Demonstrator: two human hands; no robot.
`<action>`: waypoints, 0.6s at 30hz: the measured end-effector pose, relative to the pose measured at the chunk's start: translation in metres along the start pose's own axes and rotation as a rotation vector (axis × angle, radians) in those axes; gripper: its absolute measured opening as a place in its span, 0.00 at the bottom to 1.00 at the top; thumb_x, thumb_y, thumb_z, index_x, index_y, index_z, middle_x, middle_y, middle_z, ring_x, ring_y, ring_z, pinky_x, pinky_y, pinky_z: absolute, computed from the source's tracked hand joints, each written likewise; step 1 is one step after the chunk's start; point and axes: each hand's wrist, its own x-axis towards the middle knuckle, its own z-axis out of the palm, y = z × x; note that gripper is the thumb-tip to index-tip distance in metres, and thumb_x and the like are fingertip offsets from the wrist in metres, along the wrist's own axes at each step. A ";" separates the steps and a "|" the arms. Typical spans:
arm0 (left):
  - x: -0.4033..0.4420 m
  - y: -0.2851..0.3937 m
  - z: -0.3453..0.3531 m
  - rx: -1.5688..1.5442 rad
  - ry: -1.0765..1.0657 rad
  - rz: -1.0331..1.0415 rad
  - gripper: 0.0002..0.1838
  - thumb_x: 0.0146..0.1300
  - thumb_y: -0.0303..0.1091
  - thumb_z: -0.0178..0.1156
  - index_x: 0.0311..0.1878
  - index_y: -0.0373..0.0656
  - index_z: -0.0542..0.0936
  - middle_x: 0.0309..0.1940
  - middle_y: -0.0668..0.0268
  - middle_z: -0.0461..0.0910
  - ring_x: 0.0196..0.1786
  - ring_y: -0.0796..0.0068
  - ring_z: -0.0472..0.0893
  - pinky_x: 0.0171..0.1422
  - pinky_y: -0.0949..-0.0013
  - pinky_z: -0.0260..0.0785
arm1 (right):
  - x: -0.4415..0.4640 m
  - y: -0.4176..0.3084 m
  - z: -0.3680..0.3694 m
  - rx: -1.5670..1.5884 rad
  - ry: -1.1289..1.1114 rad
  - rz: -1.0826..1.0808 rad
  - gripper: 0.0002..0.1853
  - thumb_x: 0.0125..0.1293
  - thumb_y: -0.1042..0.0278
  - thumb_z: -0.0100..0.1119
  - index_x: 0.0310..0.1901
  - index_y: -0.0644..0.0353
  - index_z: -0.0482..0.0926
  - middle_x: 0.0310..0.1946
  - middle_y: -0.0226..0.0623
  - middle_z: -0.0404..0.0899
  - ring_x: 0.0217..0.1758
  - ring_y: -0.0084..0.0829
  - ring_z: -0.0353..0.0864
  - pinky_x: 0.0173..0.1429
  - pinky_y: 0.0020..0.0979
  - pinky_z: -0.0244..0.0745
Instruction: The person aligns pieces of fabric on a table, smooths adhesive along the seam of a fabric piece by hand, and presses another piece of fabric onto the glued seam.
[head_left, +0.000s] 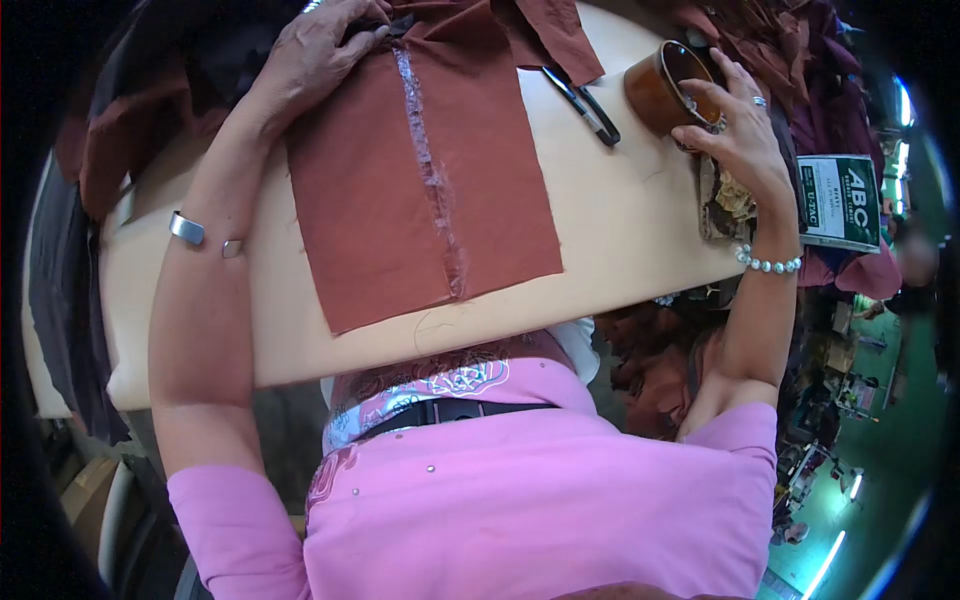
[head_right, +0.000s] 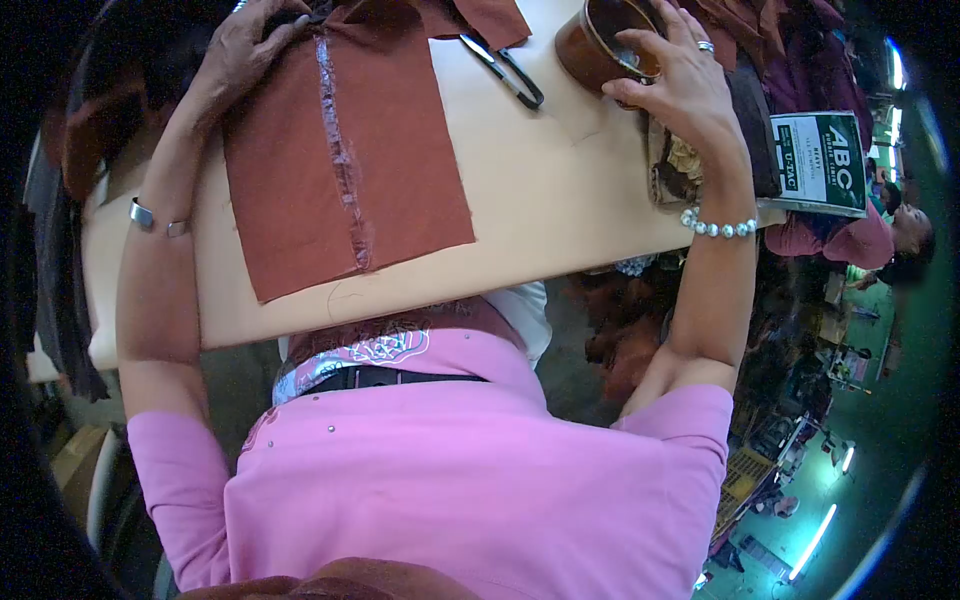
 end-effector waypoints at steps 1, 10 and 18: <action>0.000 0.000 0.001 -0.020 -0.003 -0.058 0.05 0.54 0.27 0.60 0.34 0.39 0.77 0.36 0.59 0.78 0.43 0.59 0.76 0.50 0.63 0.67 | 0.002 0.000 0.002 0.008 -0.025 0.008 0.33 0.45 0.52 0.69 0.54 0.55 0.77 0.71 0.39 0.53 0.74 0.43 0.48 0.74 0.40 0.47; -0.001 -0.004 0.001 -0.030 -0.010 -0.066 0.05 0.55 0.28 0.60 0.35 0.39 0.76 0.34 0.58 0.78 0.43 0.59 0.76 0.48 0.63 0.68 | 0.002 0.000 -0.010 0.207 0.089 -0.064 0.22 0.44 0.61 0.69 0.41 0.59 0.76 0.67 0.46 0.59 0.70 0.45 0.58 0.69 0.38 0.54; -0.003 -0.014 0.007 -0.046 0.029 -0.007 0.05 0.53 0.26 0.58 0.35 0.39 0.76 0.35 0.57 0.77 0.45 0.56 0.76 0.50 0.61 0.67 | 0.011 -0.078 -0.041 0.289 0.288 -0.243 0.10 0.50 0.65 0.66 0.32 0.61 0.79 0.58 0.39 0.73 0.61 0.42 0.69 0.63 0.39 0.63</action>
